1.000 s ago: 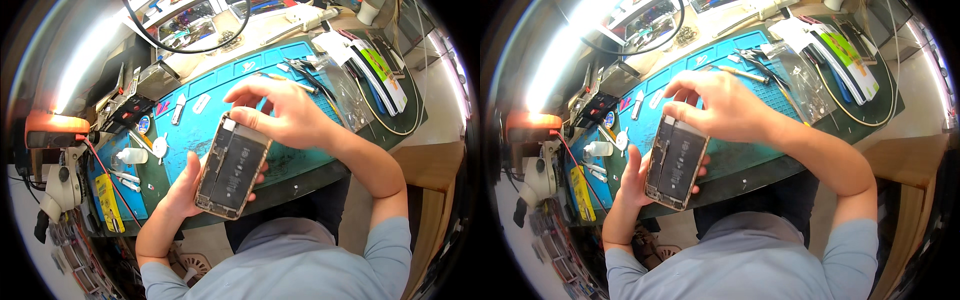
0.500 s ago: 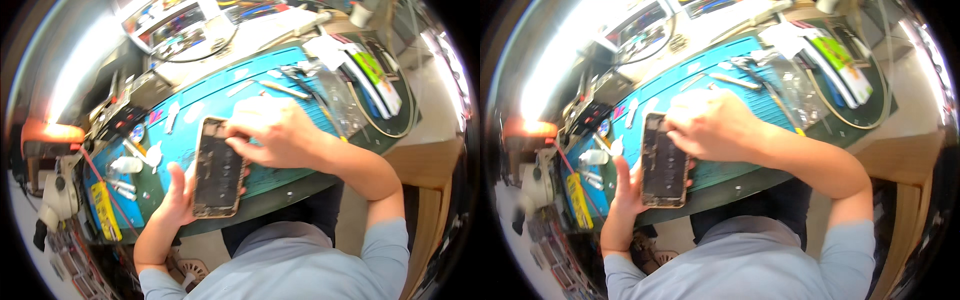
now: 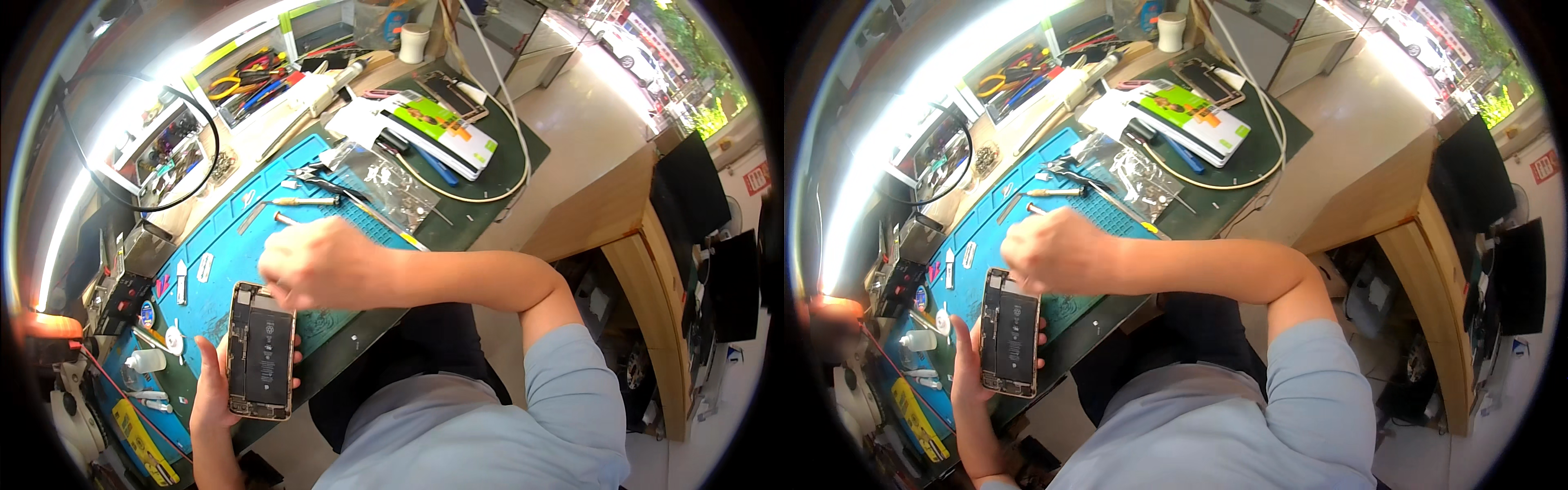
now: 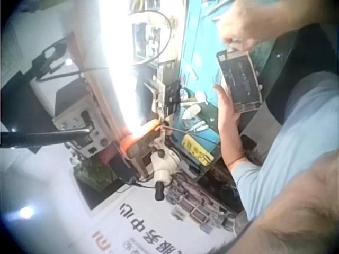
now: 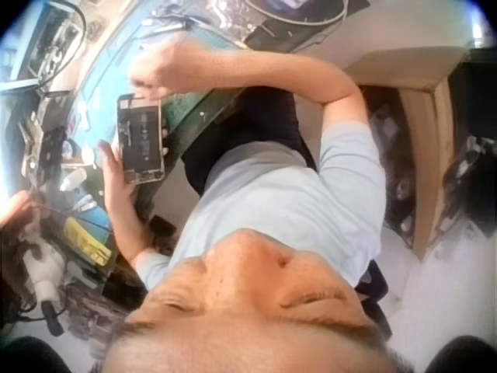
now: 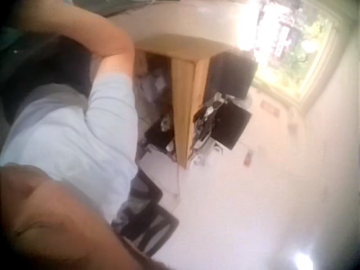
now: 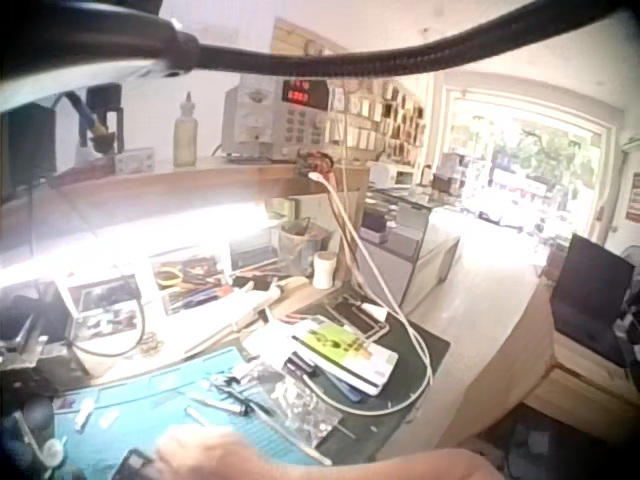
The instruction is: The person unpacks a new OLED screen, writes on its packaging, and then disassembles a smartphone. They remove the back cover, disconnect the battery, and use a screwdriver to remove screws from the internal frame.
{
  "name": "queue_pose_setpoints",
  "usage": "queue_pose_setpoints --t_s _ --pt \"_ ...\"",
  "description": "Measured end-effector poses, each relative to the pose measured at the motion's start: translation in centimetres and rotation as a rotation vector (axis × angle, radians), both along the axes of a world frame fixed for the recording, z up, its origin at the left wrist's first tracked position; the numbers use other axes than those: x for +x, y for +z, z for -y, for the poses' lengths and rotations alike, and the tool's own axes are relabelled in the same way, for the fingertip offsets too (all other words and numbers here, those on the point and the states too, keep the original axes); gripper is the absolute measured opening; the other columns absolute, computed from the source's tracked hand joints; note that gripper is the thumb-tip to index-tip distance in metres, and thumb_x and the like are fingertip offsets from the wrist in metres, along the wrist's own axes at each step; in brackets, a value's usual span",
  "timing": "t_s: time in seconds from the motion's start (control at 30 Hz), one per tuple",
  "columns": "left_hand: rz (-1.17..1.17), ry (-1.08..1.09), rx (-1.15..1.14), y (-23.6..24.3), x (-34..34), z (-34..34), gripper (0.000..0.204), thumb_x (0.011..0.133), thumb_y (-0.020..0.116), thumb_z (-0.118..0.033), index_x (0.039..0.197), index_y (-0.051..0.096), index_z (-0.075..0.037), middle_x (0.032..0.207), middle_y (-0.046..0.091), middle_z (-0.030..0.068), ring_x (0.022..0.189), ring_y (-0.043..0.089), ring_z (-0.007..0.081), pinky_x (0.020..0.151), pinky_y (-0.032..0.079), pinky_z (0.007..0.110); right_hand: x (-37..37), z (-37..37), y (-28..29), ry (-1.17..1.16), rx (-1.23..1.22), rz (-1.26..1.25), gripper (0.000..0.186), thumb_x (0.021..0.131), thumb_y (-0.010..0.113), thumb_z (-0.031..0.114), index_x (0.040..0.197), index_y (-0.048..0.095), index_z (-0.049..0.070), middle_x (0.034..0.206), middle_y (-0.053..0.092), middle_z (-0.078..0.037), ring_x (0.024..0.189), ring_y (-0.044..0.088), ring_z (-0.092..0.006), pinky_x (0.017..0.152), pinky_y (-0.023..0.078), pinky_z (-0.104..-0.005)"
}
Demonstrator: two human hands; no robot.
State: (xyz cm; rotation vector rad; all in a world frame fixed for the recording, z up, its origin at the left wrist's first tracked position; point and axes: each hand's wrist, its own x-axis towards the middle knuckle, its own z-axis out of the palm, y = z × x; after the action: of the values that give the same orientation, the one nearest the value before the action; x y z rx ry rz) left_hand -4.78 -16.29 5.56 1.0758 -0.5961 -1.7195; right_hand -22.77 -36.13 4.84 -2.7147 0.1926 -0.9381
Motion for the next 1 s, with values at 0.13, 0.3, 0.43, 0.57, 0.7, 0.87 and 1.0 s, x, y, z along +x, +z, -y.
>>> queue_pose_setpoints --t_s 0.13,0.3,0.43,0.57,0.7,0.87,1.0 --pt "0.026 0.063 0.008 0.0 -0.6 -0.7 0.095 0.095 0.029 -0.078 0.147 0.036 0.001 0.125 0.062 0.0223 0.107 0.070 0.0329 0.083 0.064 0.048 -7.9 5.0 2.5 -0.409 0.122 0.008 0.030 0.089 0.074 0.034 0.099 0.069 0.006 0.098 0.068 -0.012 0.091 0.067 -0.0284 0.080 0.055 -0.0391" --pt "0.042 0.110 0.024 0.1 -0.8 -0.2 0.086 0.101 0.020 -0.071 0.145 0.041 -0.001 0.119 0.065 0.0207 0.102 0.072 0.0306 0.081 0.064 0.044 -17.5 13.3 0.7 -0.773 0.149 -0.340 0.080 0.080 0.077 0.055 0.141 0.056 0.006 0.136 0.058 -0.021 0.124 0.057 -0.0361 0.106 0.045 -0.0431" --pt "0.055 0.147 0.004 0.2 -0.1 -0.4 0.083 0.102 0.021 -0.070 0.143 0.044 -0.001 0.114 0.068 0.0202 0.097 0.073 0.0290 0.078 0.065 0.042 -18.0 14.6 0.6 -0.783 0.387 -0.406 0.092 0.074 0.079 0.061 0.144 0.054 0.006 0.138 0.057 -0.025 0.127 0.056 -0.0368 0.108 0.044 -0.0428" --pt "0.096 0.194 0.034 0.2 0.2 -0.1 0.078 0.104 0.020 -0.066 0.140 0.048 -0.003 0.113 0.069 0.0197 0.093 0.074 0.0262 0.078 0.064 0.039 -17.6 16.1 1.0 -0.797 0.438 -0.169 0.088 0.074 0.078 0.062 0.139 0.058 0.006 0.126 0.065 -0.024 0.119 0.062 -0.0362 0.104 0.046 -0.0424" --pt "0.207 0.244 0.036 -0.3 0.7 -0.4 0.072 0.107 0.026 -0.061 0.139 0.051 -0.002 0.117 0.068 0.0130 0.096 0.072 0.0178 0.080 0.062 0.031 -16.0 17.1 1.0 -0.974 0.173 -0.200 0.082 0.075 0.076 0.060 0.136 0.061 0.007 0.124 0.066 -0.023 0.119 0.061 -0.0354 0.102 0.048 -0.0426" --pt "0.358 0.217 -0.011 -0.7 0.7 -0.1 0.064 0.109 0.033 -0.054 0.137 0.053 0.000 0.118 0.067 0.0086 0.098 0.069 0.0114 0.082 0.059 0.028 -16.5 17.6 -2.0 -1.033 0.060 -0.221 0.084 0.073 0.075 0.062 0.138 0.060 0.011 0.121 0.067 -0.019 0.117 0.061 -0.0338 0.103 0.047 -0.0427" --pt "0.323 0.285 -0.061 -1.3 1.0 -1.0 0.045 0.109 0.047 -0.034 0.136 0.052 0.001 0.118 0.067 0.0085 0.099 0.068 0.0120 0.083 0.058 0.028 -12.2 9.5 0.8 -0.672 -0.070 0.009 0.036 0.084 0.077 0.039 0.104 0.070 0.009 0.104 0.068 -0.014 0.098 0.066 -0.0311 0.084 0.053 -0.0403"
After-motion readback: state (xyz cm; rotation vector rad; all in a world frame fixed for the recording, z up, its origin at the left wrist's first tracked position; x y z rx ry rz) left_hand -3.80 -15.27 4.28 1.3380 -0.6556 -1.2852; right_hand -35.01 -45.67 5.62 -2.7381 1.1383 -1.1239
